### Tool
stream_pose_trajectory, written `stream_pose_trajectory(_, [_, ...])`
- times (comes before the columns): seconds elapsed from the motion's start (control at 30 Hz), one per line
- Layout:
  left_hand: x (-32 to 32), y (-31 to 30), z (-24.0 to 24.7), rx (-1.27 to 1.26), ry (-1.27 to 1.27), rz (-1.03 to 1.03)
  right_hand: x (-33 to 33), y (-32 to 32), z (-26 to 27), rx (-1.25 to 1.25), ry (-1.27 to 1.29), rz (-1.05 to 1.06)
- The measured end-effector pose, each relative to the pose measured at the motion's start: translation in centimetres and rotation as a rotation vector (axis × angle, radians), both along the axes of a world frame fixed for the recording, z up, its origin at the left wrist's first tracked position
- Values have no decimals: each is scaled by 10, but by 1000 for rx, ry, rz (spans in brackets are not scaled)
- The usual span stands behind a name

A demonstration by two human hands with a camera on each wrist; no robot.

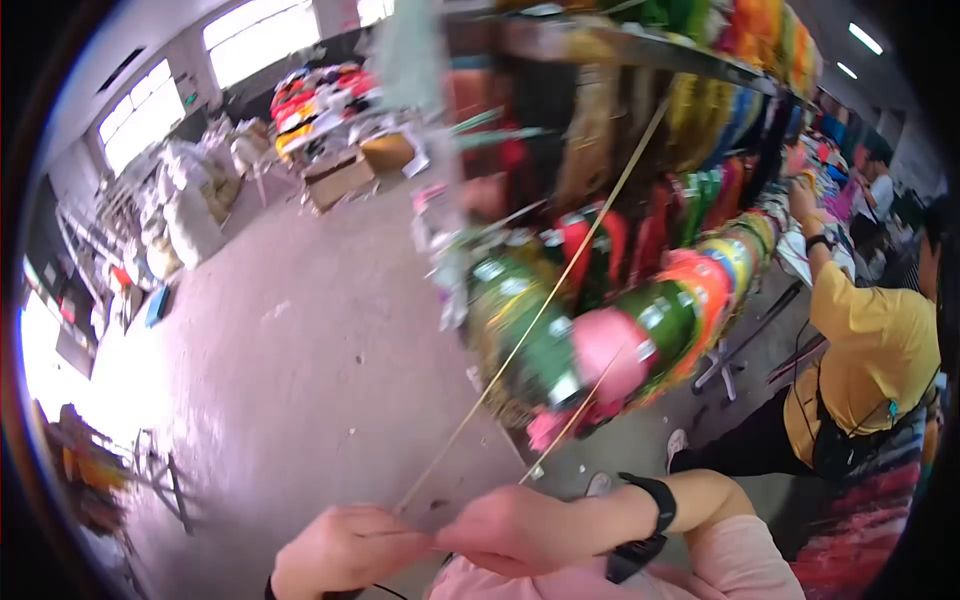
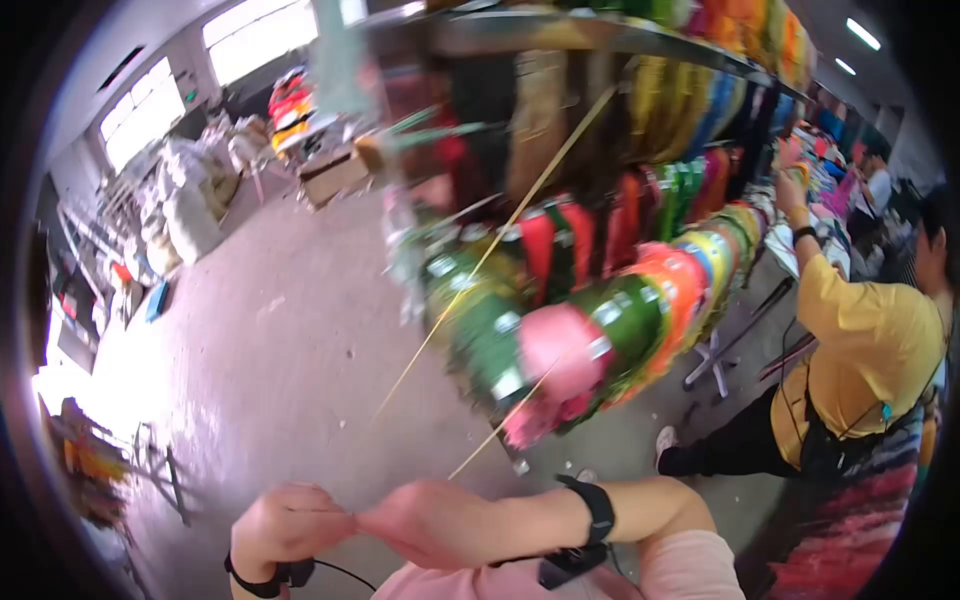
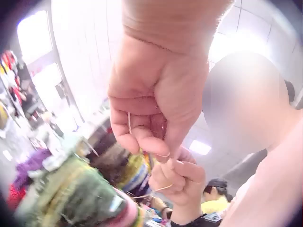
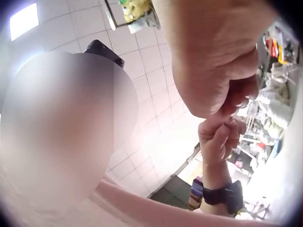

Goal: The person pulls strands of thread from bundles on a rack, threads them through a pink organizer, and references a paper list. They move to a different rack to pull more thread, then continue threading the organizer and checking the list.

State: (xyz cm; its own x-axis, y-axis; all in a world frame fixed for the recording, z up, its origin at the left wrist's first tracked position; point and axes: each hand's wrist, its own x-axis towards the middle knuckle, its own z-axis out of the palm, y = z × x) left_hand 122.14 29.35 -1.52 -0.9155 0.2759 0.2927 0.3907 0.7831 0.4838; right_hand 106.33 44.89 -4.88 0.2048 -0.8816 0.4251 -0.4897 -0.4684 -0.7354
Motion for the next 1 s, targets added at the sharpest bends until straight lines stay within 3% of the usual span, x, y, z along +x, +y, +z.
stream_pose_trajectory(0.03, [40,-18,-5,13,-27,58,27,-29,-4,6,-40,88])
stream_pose_trajectory(0.1, [111,-41,3,238,-144,382,80,-87,-10,101,-173,202])
stream_pose_trajectory(0.2, [195,-77,9,366,-237,891,138,-172,-15,232,-142,295])
stream_pose_trajectory(0.23, [216,-94,3,372,-256,1051,152,-199,-15,321,-124,311])
stream_pose_trajectory(0.3, [247,-131,-11,456,-156,1240,183,-260,-52,223,-318,298])
stream_pose_trajectory(0.37, [269,-162,-18,568,-141,1416,195,-311,-54,395,-267,322])
stream_pose_trajectory(0.43, [288,-195,-35,560,-101,1436,199,-352,-46,533,-40,250])
stream_pose_trajectory(0.53, [292,-241,-44,707,-111,1517,193,-409,-62,647,-113,270])
stream_pose_trajectory(0.7, [270,-344,-51,719,-122,1516,157,-501,-87,872,-238,247])
stream_pose_trajectory(0.93, [201,-520,-44,871,-210,1459,79,-637,-145,883,-375,90])
stream_pose_trajectory(1.0, [179,-570,-48,994,-105,1333,52,-663,-161,863,-370,-8])
